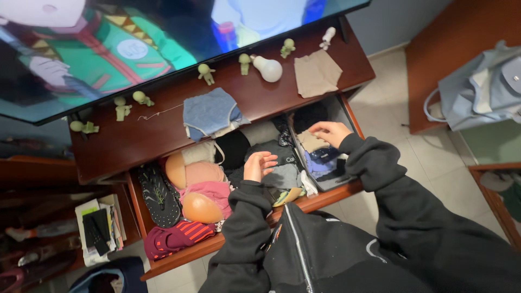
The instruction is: The person sorts through and organizes various pairs of underwear and bra pads in a dresser drawer, picking up individual items, unfolding a pair of blue underwear, and rearranging them within the drawer compartments.
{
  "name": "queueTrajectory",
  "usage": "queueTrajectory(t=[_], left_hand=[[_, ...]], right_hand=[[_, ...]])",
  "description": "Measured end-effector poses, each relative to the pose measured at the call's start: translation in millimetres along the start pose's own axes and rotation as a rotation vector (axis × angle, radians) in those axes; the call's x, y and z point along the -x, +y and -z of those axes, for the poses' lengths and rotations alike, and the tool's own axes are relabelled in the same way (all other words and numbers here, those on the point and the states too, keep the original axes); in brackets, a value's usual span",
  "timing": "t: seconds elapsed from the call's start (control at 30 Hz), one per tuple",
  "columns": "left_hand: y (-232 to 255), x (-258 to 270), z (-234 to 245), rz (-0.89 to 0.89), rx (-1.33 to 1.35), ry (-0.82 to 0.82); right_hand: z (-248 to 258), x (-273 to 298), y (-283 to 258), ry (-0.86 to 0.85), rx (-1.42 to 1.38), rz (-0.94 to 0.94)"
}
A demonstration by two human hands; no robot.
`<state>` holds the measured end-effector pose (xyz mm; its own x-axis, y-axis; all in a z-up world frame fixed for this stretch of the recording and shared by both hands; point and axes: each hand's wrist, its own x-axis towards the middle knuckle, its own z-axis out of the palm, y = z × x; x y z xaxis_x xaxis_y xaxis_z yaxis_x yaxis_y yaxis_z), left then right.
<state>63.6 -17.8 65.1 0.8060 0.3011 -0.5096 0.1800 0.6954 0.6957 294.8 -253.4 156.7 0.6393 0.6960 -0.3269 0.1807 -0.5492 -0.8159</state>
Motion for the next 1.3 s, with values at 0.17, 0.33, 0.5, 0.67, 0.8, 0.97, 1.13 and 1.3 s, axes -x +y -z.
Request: queueTrajectory(t=[0.17, 0.33, 0.5, 0.67, 0.8, 0.97, 1.13, 1.3], left_hand=[[-12, 17, -12, 0.013, -0.092, -0.031], [-15, 33, -20, 0.029, -0.172, -0.008], [-19, 35, -24, 0.033, -0.216, -0.001], [-37, 25, -25, 0.025, -0.199, 0.006], [-52, 25, -23, 0.019, -0.196, 0.016], [-57, 23, -19, 0.02, -0.2, 0.055], [-57, 18, -22, 0.02, -0.16, 0.081], [-54, 3, -44, 0.023, -0.161, 0.077]], right_hand=[[-17, 23, 109, -0.086, 0.502, -0.036], [-43, 43, 132, -0.046, 0.539, -0.087], [-45, 27, 126, 0.162, 0.477, -0.066], [-52, 4, 102, 0.419, 0.687, 0.163], [-63, -2, 69, 0.371, 0.822, 0.244], [-77, -17, 84, 0.249, 0.879, 0.179], [-80, -38, 106, 0.358, 0.79, 0.275], [-50, -38, 111, 0.181, 0.639, 0.266]])
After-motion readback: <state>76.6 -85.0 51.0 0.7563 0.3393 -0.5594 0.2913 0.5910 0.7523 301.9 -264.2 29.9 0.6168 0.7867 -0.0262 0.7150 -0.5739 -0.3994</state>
